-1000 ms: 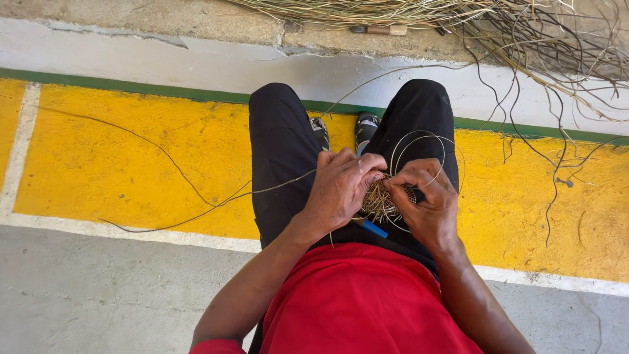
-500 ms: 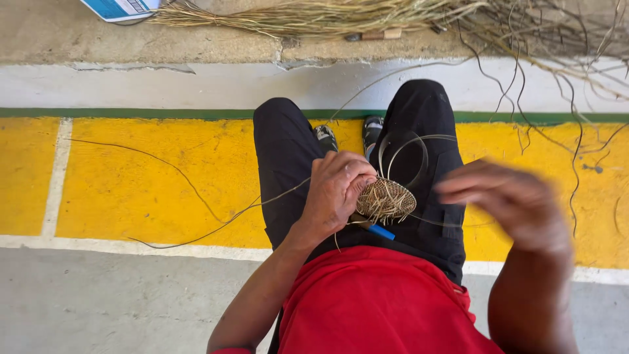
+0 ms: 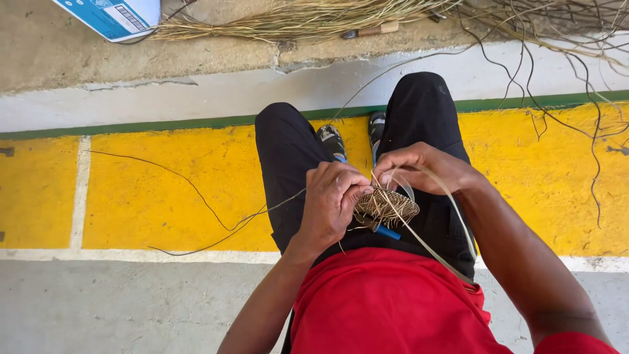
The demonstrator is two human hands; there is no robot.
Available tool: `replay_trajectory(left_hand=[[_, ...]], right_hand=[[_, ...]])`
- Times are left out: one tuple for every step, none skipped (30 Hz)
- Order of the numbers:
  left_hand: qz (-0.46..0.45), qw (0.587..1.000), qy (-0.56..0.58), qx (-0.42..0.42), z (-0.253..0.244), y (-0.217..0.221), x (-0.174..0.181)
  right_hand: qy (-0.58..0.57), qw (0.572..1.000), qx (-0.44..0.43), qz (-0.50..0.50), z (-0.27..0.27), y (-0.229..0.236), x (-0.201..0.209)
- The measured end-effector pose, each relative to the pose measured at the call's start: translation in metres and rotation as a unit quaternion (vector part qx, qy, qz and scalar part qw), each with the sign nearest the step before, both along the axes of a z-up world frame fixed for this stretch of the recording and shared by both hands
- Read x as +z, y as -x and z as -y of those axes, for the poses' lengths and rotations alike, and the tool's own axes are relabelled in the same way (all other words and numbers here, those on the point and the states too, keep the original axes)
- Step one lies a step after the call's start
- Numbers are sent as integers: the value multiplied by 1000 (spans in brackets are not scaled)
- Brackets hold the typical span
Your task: The person is weaving a small round basket base using thin natural fibers.
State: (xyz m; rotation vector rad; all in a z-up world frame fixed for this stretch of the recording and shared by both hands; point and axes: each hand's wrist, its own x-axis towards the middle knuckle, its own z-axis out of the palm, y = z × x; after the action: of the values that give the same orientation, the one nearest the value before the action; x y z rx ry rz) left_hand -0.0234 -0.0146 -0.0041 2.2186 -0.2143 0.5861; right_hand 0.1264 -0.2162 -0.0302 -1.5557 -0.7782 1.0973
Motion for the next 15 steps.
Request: replay_trajectory(left_hand=[[2,1000,0,0,-1,-2,-1],[0,1000,8,-7,0,-1,-3],[-2,1000,15,-15,0,-1,-5],[-1,1000,15,-14,2,-1,-6],[-11,1000,8,-18,3,-1,-7],[-23,999,-1,-25,4,0,-7],[-25,999,-3,-26,3,1,-9],[-13,1000,-6,-26,1,0,-10],[-2,1000,-9,-25,0,-1,-11],[-1,1000,-9,-26,-1,-3,-10],[-5,999,-12,-30,-2,-4,-10],[-16,999,-12,-36,-2,-2,-9],[-23,999,-9,-39,1,0,-5],[-25,999,-7,-39,2,-2,-1],[-27,999,-5,-40,3,-3,4]], right_hand=[[0,1000,0,2,0,-1,2],[7,1000,2,-2,1,1,4],[14,1000,4,-6,3,2,5],[14,1000,5,-6,3,4,4],[-8,1000,3,-18,3,5,4],[-32,999,-1,-33,3,9,2],[-33,999,-3,-34,1,13,3],[-8,1000,-26,5,-1,16,4],[18,998,-50,44,-4,19,5],[18,998,-51,44,-6,17,2],[-22,994,-78,80,-9,14,-2],[-59,987,-106,109,-9,16,-6],[-56,987,-109,103,-12,14,-4],[-52,969,-198,138,-16,7,-2],[-47,942,-286,171,-21,1,2]])
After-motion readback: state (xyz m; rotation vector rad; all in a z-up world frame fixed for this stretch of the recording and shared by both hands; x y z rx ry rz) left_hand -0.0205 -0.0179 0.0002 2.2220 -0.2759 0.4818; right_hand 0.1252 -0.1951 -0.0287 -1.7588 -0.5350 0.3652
